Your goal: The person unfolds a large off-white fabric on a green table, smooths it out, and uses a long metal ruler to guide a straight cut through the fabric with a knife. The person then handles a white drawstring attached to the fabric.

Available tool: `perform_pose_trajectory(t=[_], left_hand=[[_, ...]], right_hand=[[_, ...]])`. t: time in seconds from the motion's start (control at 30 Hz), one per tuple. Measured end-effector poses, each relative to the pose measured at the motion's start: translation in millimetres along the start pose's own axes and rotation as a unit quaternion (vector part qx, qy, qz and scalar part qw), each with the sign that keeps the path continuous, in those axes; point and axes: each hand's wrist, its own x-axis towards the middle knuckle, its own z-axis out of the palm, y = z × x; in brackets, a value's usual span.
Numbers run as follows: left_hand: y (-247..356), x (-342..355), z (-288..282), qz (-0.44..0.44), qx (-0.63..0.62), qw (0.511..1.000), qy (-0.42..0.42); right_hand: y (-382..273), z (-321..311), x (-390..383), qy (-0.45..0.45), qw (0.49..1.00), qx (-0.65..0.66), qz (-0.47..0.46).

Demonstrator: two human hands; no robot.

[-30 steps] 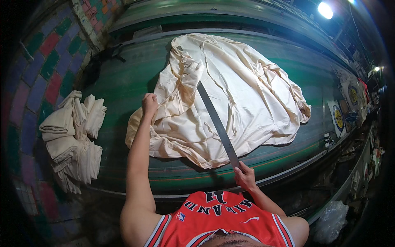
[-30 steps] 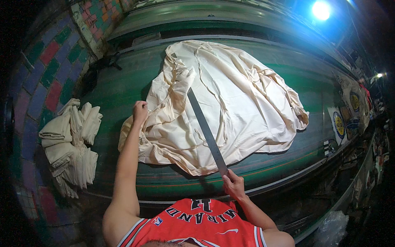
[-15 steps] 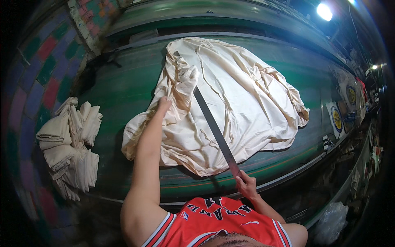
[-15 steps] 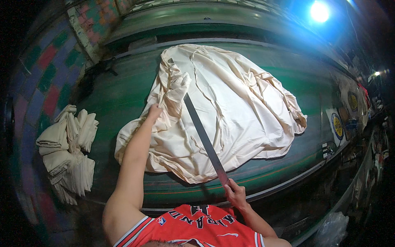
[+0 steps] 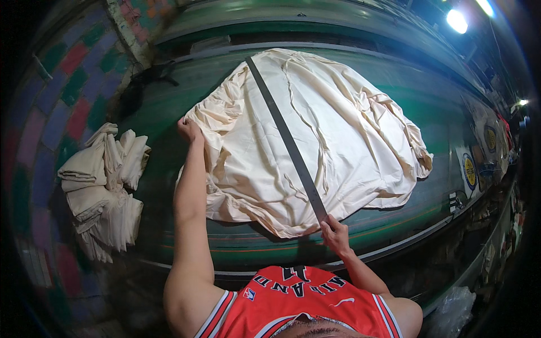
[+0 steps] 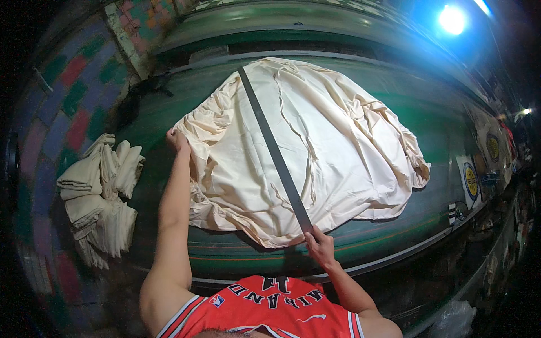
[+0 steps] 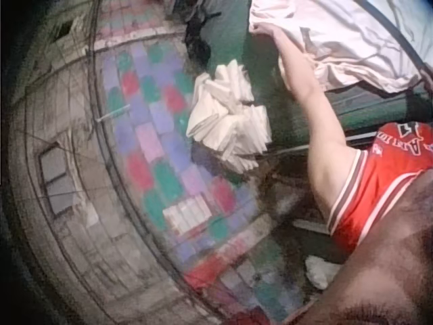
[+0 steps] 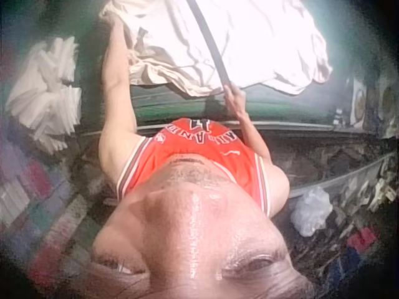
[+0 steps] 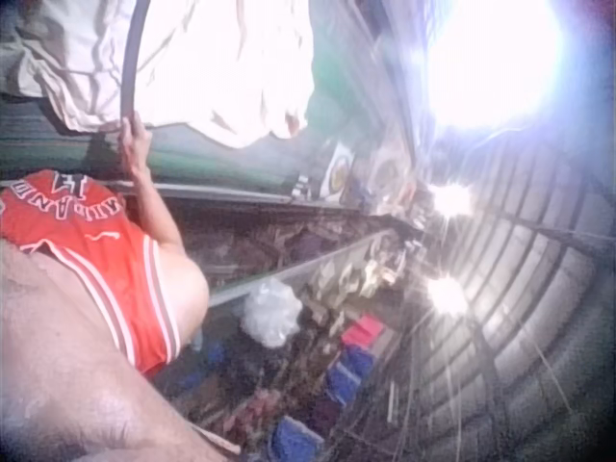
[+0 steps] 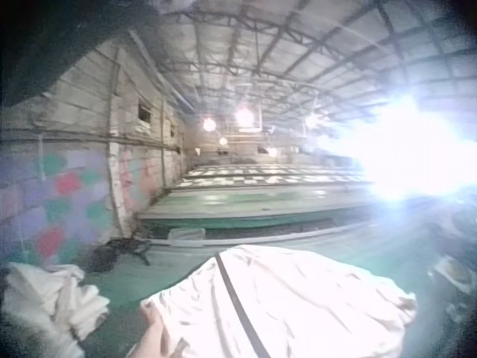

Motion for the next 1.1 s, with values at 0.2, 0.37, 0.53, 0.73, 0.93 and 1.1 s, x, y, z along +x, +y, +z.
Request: perform_pose_trajectory(t=[0.2,0.37,0.53,0.73,0.93,1.1], left_hand=[[4,1,-1,-0.019,-0.063,0.995,-0.079],[5,-8,12,-0.033,-0.165,0.979,-0.114],[27,-28,-4,0.016,-0.192,0.972,-0.136],[48,-47,-33,0.04,-0.228,0.948,-0.217],[51,-82,-45,0.132,-0.132,0.889,-0.417],[60,-93,-51,0.11,-0.133,0.88,-0.442]], right_hand=[[14,-6,-18,0.008,1.0,0.0,0.014],[18,-17,-33,-0.007,0.997,0.015,0.081],[14,-19,-41,-0.019,0.993,0.073,0.088],[8,-30,-39,-0.039,0.982,0.124,0.14],[-6,-18,1,-0.066,0.977,0.136,0.15],[-3,12,40,-0.086,0.98,0.145,0.108]])
